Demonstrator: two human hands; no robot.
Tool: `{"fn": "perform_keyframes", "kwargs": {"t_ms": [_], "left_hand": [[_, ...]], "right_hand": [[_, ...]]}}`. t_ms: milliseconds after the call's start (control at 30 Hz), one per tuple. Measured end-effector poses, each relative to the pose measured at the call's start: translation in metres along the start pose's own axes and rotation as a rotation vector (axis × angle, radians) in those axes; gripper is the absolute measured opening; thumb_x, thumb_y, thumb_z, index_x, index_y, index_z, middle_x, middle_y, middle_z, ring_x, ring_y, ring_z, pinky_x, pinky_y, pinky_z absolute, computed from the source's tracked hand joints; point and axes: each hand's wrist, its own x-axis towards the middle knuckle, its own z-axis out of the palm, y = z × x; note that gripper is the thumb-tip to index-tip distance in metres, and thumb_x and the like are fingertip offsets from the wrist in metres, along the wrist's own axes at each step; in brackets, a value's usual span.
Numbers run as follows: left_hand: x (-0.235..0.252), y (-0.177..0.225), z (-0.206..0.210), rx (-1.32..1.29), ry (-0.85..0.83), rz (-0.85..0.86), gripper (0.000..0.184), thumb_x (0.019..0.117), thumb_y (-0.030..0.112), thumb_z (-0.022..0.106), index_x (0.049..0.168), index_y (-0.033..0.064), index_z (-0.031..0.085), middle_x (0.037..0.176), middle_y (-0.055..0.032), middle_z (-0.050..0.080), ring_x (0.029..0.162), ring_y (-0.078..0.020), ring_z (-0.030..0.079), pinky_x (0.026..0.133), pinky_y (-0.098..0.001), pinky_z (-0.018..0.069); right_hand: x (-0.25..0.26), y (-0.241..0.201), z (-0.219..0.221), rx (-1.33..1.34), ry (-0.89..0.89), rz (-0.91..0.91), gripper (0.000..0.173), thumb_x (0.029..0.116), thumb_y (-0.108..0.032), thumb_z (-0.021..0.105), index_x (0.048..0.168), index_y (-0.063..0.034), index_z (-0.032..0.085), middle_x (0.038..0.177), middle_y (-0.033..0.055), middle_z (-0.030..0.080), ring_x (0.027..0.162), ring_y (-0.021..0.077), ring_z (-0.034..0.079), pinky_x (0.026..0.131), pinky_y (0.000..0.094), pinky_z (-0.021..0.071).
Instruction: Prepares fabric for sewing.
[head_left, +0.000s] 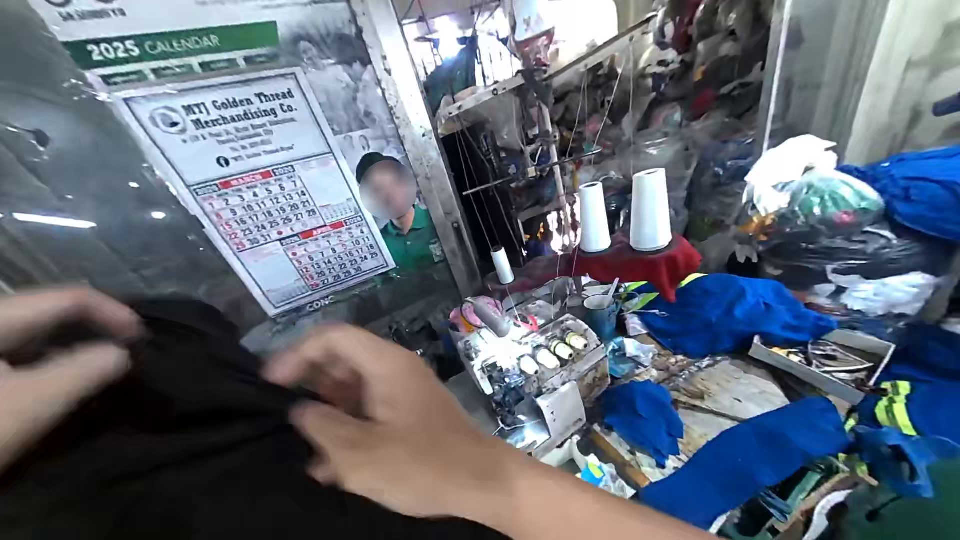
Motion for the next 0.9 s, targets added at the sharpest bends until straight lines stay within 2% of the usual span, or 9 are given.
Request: {"fn": "perform_keyframes", "kwargs": {"t_ms": [67, 200, 233, 333, 433, 533, 633, 767, 900], "left_hand": [[-0.018, 0.035, 0.023, -0.158, -0.281, -0.020, 0.017, 0.0882, -0.004, 0.060, 0.103, -0.0090, 0.066, 0.099, -0.0226, 0.069, 0.090, -0.0309, 0.068, 0.081, -0.0506, 0.0553], [-0.043, 0.060, 0.098, -0.233, -0.421, 0.184, 0.017, 0.0889, 0.013, 0.065, 0.101, 0.0041, 0.074, 0.088, -0.0114, 0.072, 0.075, -0.0232, 0.068, 0.065, -0.0477, 0.0554], [-0.047, 0.060, 0.110, -0.272, -0.424, 0.185, 0.017, 0.0902, 0.016, 0.065, 0.101, 0.0059, 0.073, 0.088, -0.0098, 0.072, 0.073, -0.0206, 0.067, 0.063, -0.0449, 0.0547], [-0.053, 0.057, 0.113, -0.491, -0.378, 0.099, 0.015, 0.0928, 0.008, 0.062, 0.104, -0.0013, 0.065, 0.089, -0.0116, 0.066, 0.070, -0.0167, 0.061, 0.060, -0.0358, 0.0519], [-0.061, 0.059, 0.108, -0.622, -0.305, 0.038, 0.015, 0.0950, 0.006, 0.058, 0.108, -0.0004, 0.060, 0.090, -0.0070, 0.062, 0.065, -0.0106, 0.057, 0.055, -0.0292, 0.0502], [-0.084, 0.078, 0.116, -0.549, -0.313, 0.012, 0.020, 0.0991, 0.012, 0.059, 0.114, 0.0001, 0.063, 0.097, -0.0102, 0.068, 0.075, -0.0131, 0.062, 0.065, -0.0326, 0.0541], [-0.111, 0.085, 0.131, -0.513, -0.240, -0.071, 0.023, 0.0989, 0.016, 0.056, 0.115, 0.0103, 0.071, 0.099, -0.0014, 0.072, 0.078, -0.0074, 0.065, 0.069, -0.0274, 0.0561], [-0.145, 0.057, 0.160, -0.618, -0.232, 0.007, 0.020, 0.1007, 0.027, 0.060, 0.108, 0.0186, 0.076, 0.096, 0.0042, 0.070, 0.076, -0.0046, 0.063, 0.064, -0.0228, 0.0545], [-0.154, 0.064, 0.154, -0.743, -0.280, -0.073, 0.017, 0.0927, 0.029, 0.075, 0.105, 0.0169, 0.075, 0.093, 0.0045, 0.069, 0.064, -0.0027, 0.056, 0.054, -0.0198, 0.0479]], "right_hand": [[-0.053, 0.044, -0.033, 0.174, 0.073, 0.226, 0.026, 0.1015, -0.002, 0.052, 0.127, -0.0037, 0.058, 0.117, 0.0129, 0.066, 0.092, 0.0252, 0.074, 0.069, 0.0445, 0.0669], [-0.114, 0.087, -0.066, 0.306, 0.295, 0.375, 0.016, 0.0995, 0.000, 0.053, 0.116, -0.0016, 0.054, 0.110, 0.0136, 0.063, 0.088, 0.0287, 0.073, 0.068, 0.0482, 0.0663], [-0.119, 0.086, -0.072, 0.259, 0.293, 0.363, 0.016, 0.1000, -0.002, 0.053, 0.116, -0.0035, 0.056, 0.107, 0.0115, 0.064, 0.083, 0.0250, 0.072, 0.063, 0.0428, 0.0649], [-0.132, 0.075, -0.092, 0.134, 0.205, 0.228, 0.019, 0.1003, -0.004, 0.054, 0.119, -0.0062, 0.058, 0.101, 0.0058, 0.062, 0.061, 0.0097, 0.053, 0.049, 0.0253, 0.0446], [-0.139, 0.071, -0.100, -0.089, 0.091, 0.108, 0.019, 0.0994, -0.005, 0.059, 0.118, -0.0034, 0.064, 0.102, 0.0071, 0.066, 0.070, 0.0121, 0.061, 0.059, 0.0290, 0.0533], [-0.152, 0.096, -0.100, -0.404, 0.053, 0.182, 0.028, 0.0974, -0.018, 0.066, 0.124, -0.0096, 0.066, 0.094, 0.0035, 0.070, 0.078, 0.0131, 0.068, 0.067, 0.0329, 0.0600], [-0.171, 0.119, -0.097, -0.528, 0.040, 0.266, 0.022, 0.0987, -0.029, 0.067, 0.110, -0.0117, 0.073, 0.094, 0.0014, 0.073, 0.081, 0.0107, 0.070, 0.074, 0.0338, 0.0618], [-0.186, 0.111, -0.086, -0.334, 0.057, 0.439, 0.019, 0.1039, -0.026, 0.061, 0.113, -0.0102, 0.067, 0.101, 0.0024, 0.072, 0.079, 0.0132, 0.073, 0.061, 0.0351, 0.0653], [-0.178, 0.089, -0.082, -0.055, 0.121, 0.501, 0.018, 0.1072, -0.018, 0.054, 0.119, -0.0065, 0.061, 0.102, 0.0082, 0.068, 0.075, 0.0219, 0.072, 0.053, 0.0411, 0.0640]]}}
